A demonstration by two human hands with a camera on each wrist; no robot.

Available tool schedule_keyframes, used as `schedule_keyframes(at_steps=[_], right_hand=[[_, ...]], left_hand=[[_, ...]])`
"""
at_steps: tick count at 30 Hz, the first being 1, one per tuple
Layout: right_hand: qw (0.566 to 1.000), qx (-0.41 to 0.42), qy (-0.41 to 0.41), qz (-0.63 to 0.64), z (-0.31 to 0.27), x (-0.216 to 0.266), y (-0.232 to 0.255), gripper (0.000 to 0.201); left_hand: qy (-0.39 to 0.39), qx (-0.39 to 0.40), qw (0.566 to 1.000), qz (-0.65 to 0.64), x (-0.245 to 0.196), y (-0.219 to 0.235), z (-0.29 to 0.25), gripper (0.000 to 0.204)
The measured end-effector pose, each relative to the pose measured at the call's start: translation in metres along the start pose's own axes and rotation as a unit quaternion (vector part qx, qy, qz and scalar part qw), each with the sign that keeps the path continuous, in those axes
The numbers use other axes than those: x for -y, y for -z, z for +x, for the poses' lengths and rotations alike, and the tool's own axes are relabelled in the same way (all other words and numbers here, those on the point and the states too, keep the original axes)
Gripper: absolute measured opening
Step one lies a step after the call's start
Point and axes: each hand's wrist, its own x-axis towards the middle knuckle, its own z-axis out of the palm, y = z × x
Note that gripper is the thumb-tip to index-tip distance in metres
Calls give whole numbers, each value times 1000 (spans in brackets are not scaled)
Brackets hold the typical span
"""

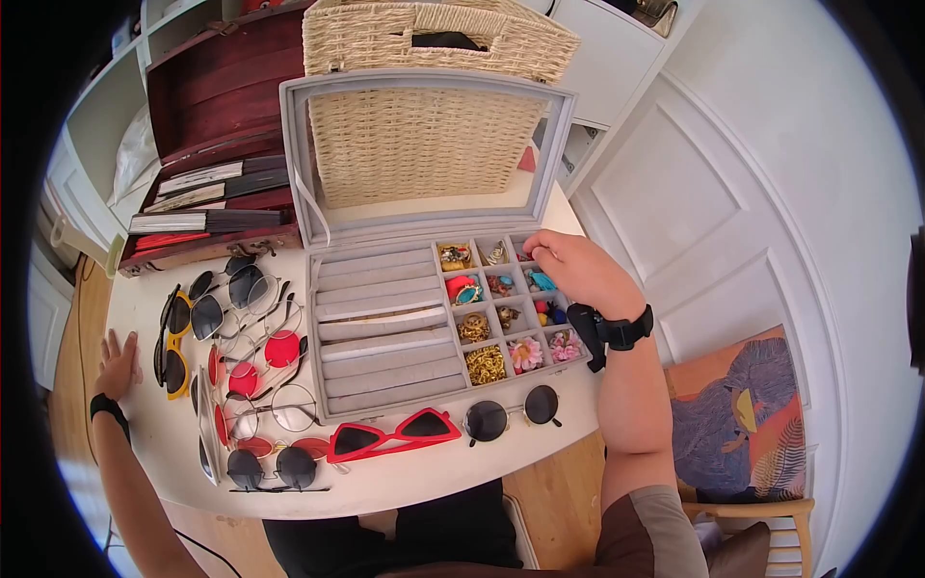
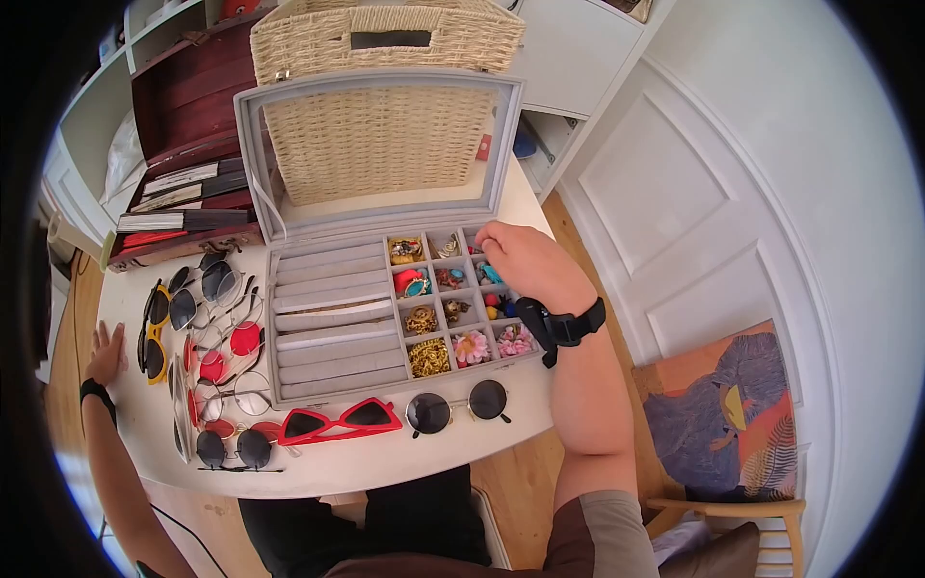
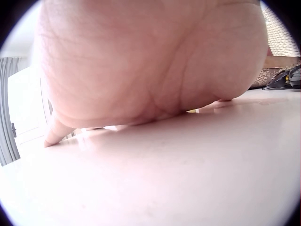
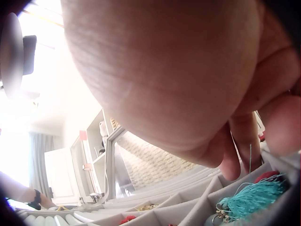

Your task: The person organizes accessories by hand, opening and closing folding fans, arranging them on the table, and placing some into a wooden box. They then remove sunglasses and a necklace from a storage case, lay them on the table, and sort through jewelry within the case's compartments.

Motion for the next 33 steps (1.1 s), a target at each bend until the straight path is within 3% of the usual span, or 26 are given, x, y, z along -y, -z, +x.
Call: schedule_keyframes(at_steps=[4, 6, 9, 16, 18, 24, 28, 30, 31, 33], right_hand=[[1000, -1, 7, -3, 0, -3, -1, 28], [1000, -9, 23, -9, 0, -4, -2, 27], [1000, -19, -14, 13, -2, 2, 0, 27], [1000, -15, -4, 8, -2, 1, 1, 27], [1000, -7, 3, 7, -2, 1, 1, 27], [1000, -17, 9, 20, -2, 2, 2, 26], [997, -69, 21, 33, -4, 1, 2, 25], [993, -115, 32, 23, -4, 2, 5, 23], [990, -129, 38, 42, -2, -1, 5, 22], [984, -159, 33, 73, 2, -10, 7, 21]], left_hand=[[36, -17, 995, -88, -5, 0, -1, 75], [46, 0, 993, -110, -9, 6, -8, 90], [66, -15, 990, -127, -7, 1, -3, 92], [49, -29, 991, -121, 11, -12, 17, 96], [-25, -14, 1000, 0, 16, -14, 20, 89], [-8, 8, 1000, 20, -11, 9, -11, 70], [38, -40, 996, -76, 14, -23, 27, 62], [-26, -34, 999, 10, 24, -28, 35, 56], [-50, -9, 995, 80, 8, -12, 12, 59], [-72, -15, 993, 93, 9, -13, 12, 56]])
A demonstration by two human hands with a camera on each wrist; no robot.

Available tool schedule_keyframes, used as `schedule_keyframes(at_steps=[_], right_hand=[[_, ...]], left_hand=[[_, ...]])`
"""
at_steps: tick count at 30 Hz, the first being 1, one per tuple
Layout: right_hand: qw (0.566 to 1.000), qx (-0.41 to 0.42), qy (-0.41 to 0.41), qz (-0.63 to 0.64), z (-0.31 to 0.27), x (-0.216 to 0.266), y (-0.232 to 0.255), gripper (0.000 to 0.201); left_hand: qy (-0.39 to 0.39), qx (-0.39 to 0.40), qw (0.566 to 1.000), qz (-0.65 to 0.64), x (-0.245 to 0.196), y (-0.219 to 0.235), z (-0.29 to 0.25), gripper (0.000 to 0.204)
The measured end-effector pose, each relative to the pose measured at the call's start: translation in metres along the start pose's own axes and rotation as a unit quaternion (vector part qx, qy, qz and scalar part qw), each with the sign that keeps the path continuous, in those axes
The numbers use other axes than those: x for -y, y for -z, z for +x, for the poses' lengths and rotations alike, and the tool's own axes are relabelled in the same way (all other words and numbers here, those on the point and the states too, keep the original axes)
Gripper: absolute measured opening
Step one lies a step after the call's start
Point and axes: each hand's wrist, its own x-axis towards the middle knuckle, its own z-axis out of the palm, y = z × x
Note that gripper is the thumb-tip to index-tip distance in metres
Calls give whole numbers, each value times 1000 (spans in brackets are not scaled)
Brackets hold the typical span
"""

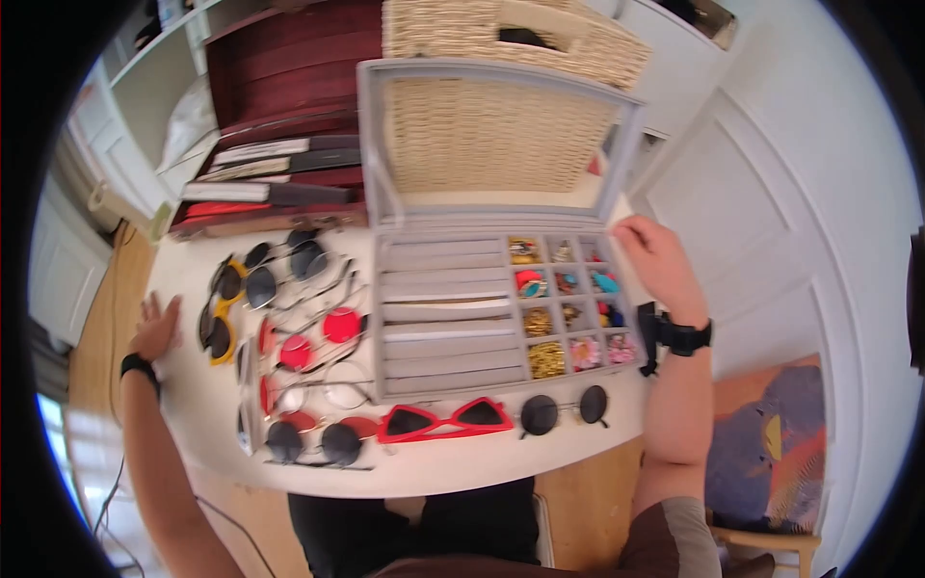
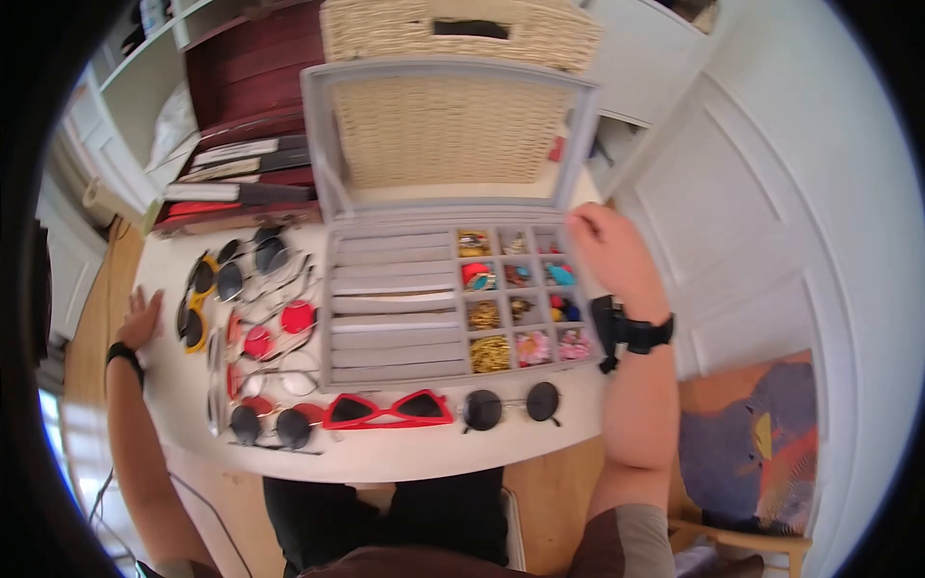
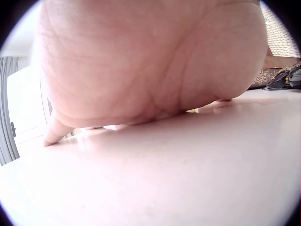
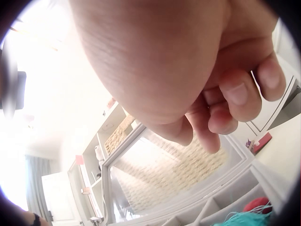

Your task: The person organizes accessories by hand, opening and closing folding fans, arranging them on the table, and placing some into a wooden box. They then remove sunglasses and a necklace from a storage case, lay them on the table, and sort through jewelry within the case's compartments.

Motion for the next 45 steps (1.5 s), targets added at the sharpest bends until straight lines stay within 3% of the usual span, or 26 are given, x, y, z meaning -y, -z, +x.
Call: schedule_keyframes(at_steps=[1, 2, 3, 16, 22, 24, 25, 27, 37, 45], right_hand=[[1000, -19, -15, 6, 1, -5, 1, 22], [999, -36, -14, 5, 3, -12, 2, 23], [998, -53, -15, 1, 4, -21, 3, 25], [989, -123, -79, -2, 13, -56, 1, 34], [982, -161, -94, 20, 19, -125, -2, 35], [970, -136, -181, 88, 17, -133, -2, 33], [970, -136, -180, 88, 14, -129, -2, 33], [942, -95, -252, 201, 7, -122, -1, 29], [921, -123, -267, 257, 6, -130, -3, 28], [922, -114, -197, 314, 13, -145, -12, 32]], left_hand=[[53, 5, 992, -117, -14, 17, -15, 73], [96, -17, 979, -178, -6, 5, 0, 99], [131, -7, 970, -205, -23, 24, -20, 116], [142, -23, 955, -261, -44, 51, -48, 117], [115, -17, 958, -262, -43, 49, -48, 119], [115, -12, 957, -266, -42, 51, -50, 118], [128, -19, 952, -276, -42, 48, -47, 117], [142, -25, 947, -286, -41, 41, -41, 116], [144, -28, 952, -269, -41, 43, -41, 113], [101, -31, 966, -237, -32, 27, -22, 115]])
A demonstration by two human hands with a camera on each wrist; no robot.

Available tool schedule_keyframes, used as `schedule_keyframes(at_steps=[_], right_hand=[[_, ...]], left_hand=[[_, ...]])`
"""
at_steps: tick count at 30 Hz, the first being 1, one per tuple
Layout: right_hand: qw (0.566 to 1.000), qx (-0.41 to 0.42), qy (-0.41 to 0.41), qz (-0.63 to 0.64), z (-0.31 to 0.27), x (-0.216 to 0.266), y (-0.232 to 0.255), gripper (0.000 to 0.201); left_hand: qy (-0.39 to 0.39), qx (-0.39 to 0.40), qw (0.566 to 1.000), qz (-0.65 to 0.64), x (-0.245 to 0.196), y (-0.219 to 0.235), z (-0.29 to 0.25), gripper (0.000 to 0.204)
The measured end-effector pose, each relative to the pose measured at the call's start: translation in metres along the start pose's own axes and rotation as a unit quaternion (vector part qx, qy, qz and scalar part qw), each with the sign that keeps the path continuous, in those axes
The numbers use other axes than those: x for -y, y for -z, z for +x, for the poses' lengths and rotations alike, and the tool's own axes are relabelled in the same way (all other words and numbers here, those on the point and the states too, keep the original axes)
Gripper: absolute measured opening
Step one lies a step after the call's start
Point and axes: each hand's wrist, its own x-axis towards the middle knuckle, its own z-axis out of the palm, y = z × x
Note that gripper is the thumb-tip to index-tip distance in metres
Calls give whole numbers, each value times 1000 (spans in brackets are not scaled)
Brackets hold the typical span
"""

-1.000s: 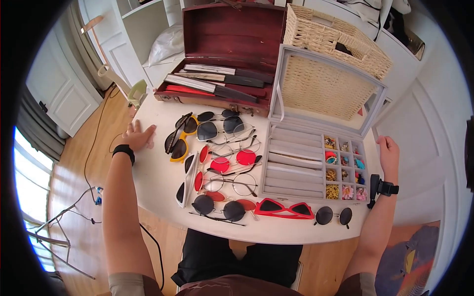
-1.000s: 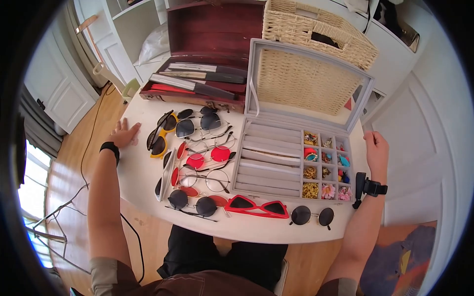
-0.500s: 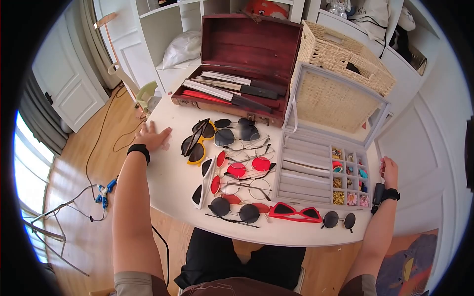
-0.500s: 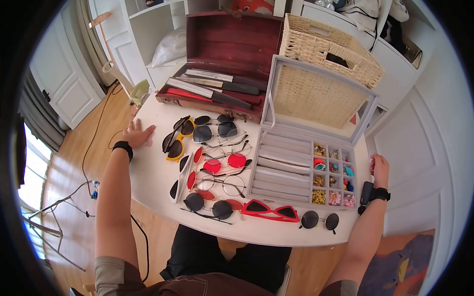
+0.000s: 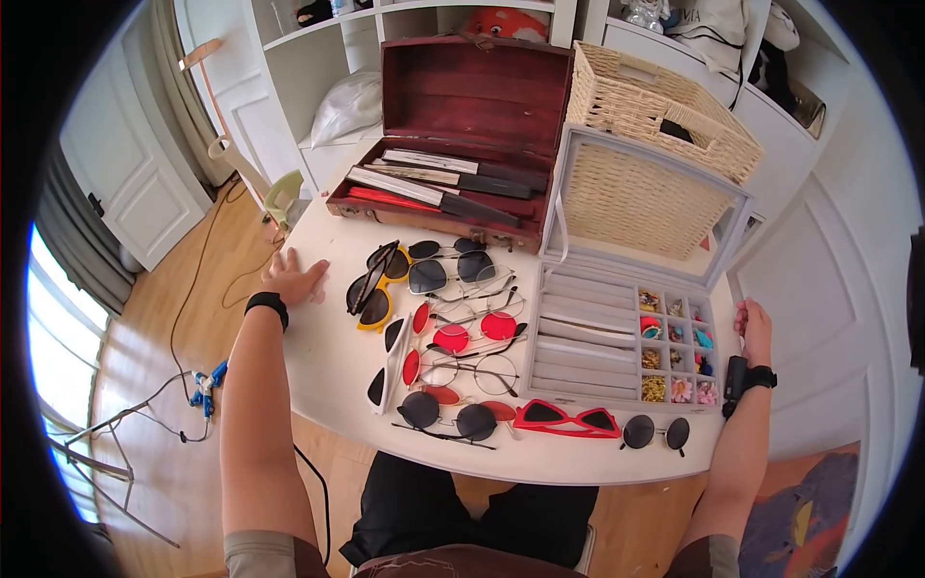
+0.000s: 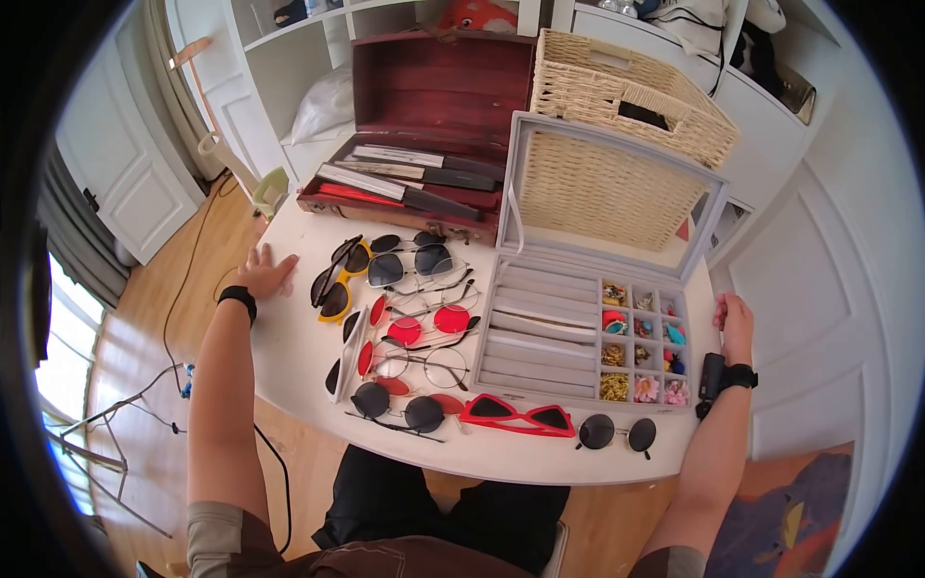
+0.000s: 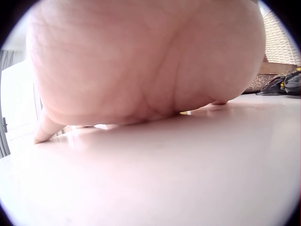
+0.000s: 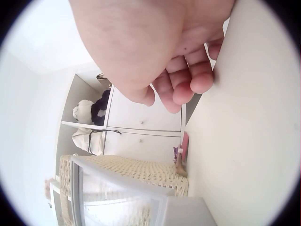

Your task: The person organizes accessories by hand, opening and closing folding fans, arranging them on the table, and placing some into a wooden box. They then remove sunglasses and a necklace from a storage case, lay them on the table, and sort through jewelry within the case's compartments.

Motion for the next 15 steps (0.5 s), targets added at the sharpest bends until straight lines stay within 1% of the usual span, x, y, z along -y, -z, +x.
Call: schedule_keyframes(at_steps=[2, 6, 8, 9, 11, 15], right_hand=[[1000, 5, 2, 5, 0, -1, -1, 32], [1000, 13, 2, -7, -1, 1, -3, 32], [1000, 16, 0, -11, 0, 1, -3, 32], [1000, 17, 0, -15, 1, 1, -3, 33], [1000, 21, 1, -15, 2, -1, -2, 33], [1000, 22, 6, -15, 0, 1, -4, 34]], left_hand=[[26, 12, 999, -29, -16, 19, -30, 116], [31, 2, 999, -36, -12, 12, -26, 116], [10, -20, 1000, 0, -11, 11, -26, 112], [12, -20, 1000, 1, -13, 12, -27, 112], [32, 9, 999, -40, -16, 17, -31, 116], [33, 4, 999, -34, -13, 12, -23, 116]])
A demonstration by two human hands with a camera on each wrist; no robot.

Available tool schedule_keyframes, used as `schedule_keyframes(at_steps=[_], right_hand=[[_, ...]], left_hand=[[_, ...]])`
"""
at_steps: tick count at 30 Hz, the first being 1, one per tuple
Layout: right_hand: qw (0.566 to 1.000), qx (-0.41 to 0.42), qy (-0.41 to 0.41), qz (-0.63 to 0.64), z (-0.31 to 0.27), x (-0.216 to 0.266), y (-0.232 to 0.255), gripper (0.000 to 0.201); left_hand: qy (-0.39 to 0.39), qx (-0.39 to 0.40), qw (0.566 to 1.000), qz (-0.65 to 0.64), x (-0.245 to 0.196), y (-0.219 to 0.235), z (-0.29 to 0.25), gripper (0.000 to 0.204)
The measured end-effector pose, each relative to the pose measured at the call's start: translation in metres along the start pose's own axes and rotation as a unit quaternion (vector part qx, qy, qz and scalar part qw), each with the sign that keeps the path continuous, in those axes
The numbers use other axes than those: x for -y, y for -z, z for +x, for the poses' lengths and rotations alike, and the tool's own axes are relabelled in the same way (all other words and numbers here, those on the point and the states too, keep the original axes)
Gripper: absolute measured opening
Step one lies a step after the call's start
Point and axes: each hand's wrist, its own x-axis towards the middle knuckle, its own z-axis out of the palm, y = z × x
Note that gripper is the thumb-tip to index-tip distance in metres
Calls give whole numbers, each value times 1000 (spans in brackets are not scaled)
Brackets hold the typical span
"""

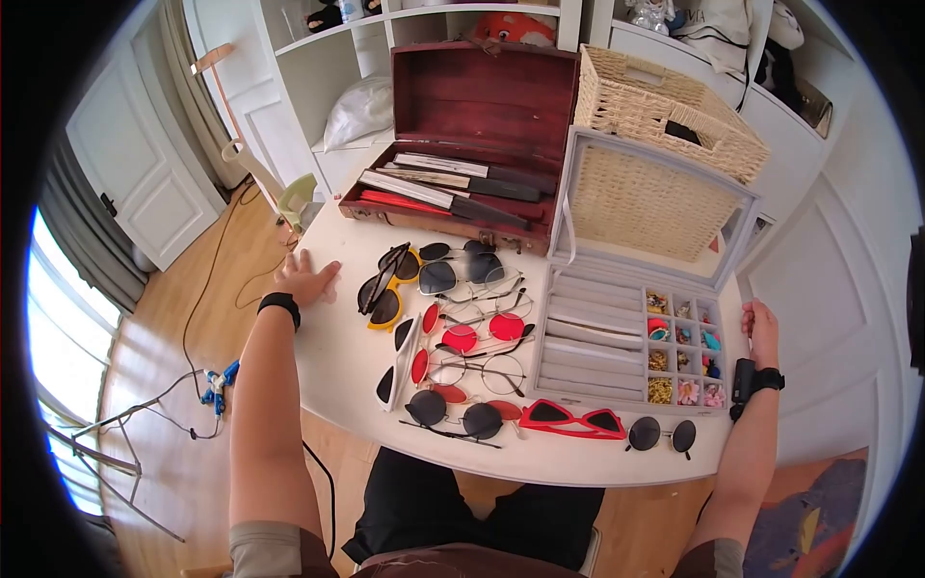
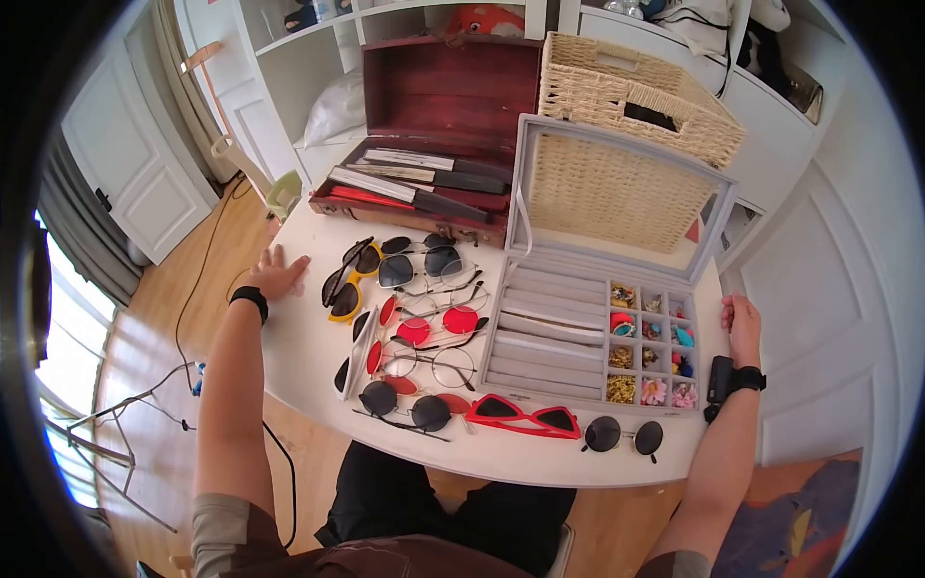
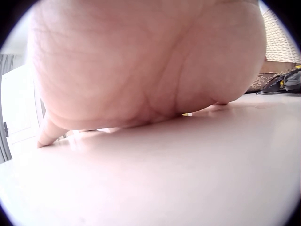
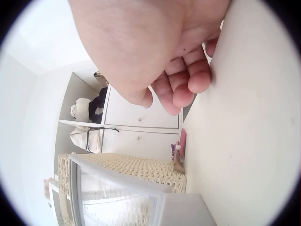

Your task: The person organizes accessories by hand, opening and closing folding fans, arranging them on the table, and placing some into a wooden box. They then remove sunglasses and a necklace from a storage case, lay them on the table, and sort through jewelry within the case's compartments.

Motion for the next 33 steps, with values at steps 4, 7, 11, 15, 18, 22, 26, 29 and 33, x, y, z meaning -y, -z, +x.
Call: schedule_keyframes(at_steps=[4, 7, 11, 15, 18, 22, 26, 29, 33], right_hand=[[999, 9, 21, 23, -3, 1, -2, 35], [999, 4, 31, 15, -3, 2, -3, 36], [999, 9, 36, 16, 0, -4, -3, 35], [999, 12, 39, 19, -1, -2, -5, 35], [999, 6, 34, 10, -2, 0, -6, 35], [999, -1, 32, 12, -5, 3, -8, 34], [999, 2, 37, -2, -5, 3, -8, 34], [999, 6, 36, 2, -3, 2, -8, 34], [999, 5, 36, 0, 0, -3, -8, 33]], left_hand=[[3, -7, 1000, 8, 1, -6, 4, 113], [-14, 9, 999, 31, -12, 20, -15, 108], [-214, -61, 975, 6, -31, 40, -40, 68], [-289, -41, 952, -92, -65, 54, -80, 47], [-240, 17, 962, -133, -81, 57, -106, 50], [-339, -25, 938, -74, -79, 35, -87, 50], [-339, -85, 935, -65, -80, 29, -92, 46], [-358, -121, 923, -78, -91, 42, -113, 40], [-449, -128, 884, -21, -109, 52, -146, 31]])
